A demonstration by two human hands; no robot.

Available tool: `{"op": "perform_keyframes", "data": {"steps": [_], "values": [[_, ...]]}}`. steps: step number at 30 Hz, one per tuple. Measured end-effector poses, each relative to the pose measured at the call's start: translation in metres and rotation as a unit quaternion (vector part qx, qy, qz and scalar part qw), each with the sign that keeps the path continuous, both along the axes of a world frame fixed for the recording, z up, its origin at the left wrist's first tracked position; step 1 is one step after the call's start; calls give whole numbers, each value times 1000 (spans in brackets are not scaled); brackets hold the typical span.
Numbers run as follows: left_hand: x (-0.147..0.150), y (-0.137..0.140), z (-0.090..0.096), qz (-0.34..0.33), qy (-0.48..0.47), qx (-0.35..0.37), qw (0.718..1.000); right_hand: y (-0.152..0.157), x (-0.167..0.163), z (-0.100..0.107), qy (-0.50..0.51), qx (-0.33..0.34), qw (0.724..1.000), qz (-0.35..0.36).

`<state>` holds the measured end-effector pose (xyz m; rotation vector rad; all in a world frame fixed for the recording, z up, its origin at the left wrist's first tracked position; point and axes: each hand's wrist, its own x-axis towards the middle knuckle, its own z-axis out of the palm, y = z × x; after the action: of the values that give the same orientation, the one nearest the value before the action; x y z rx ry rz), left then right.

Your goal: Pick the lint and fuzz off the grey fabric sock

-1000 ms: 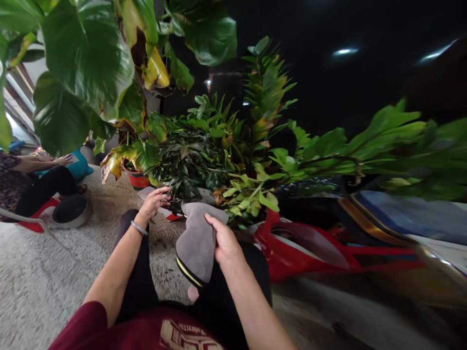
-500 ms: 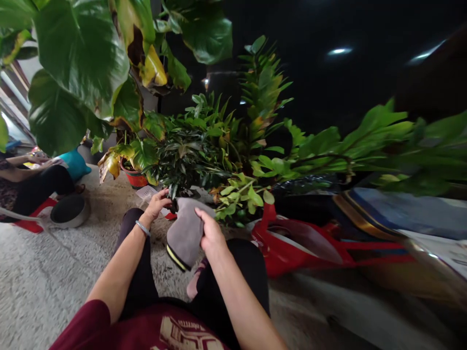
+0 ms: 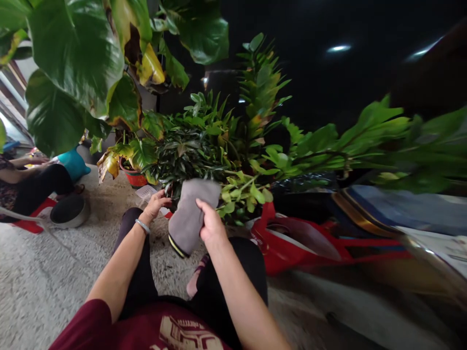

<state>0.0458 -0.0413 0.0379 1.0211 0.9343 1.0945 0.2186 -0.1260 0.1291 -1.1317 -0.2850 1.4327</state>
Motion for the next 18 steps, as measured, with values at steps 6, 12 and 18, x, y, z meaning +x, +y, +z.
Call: {"op": "perform_keyframes", "data": {"steps": [6, 12, 18], "values": [[-10, 1, -3, -5, 13, -3, 1000, -55, -1, 7, -56, 51, 997, -21], [-4, 0, -5, -16, 15, 8, 1000, 15, 5, 46, -60, 162, 976, -134], [-8, 0, -7, 18, 15, -15, 1000, -25, -12, -21, -35, -50, 997, 38]]}}
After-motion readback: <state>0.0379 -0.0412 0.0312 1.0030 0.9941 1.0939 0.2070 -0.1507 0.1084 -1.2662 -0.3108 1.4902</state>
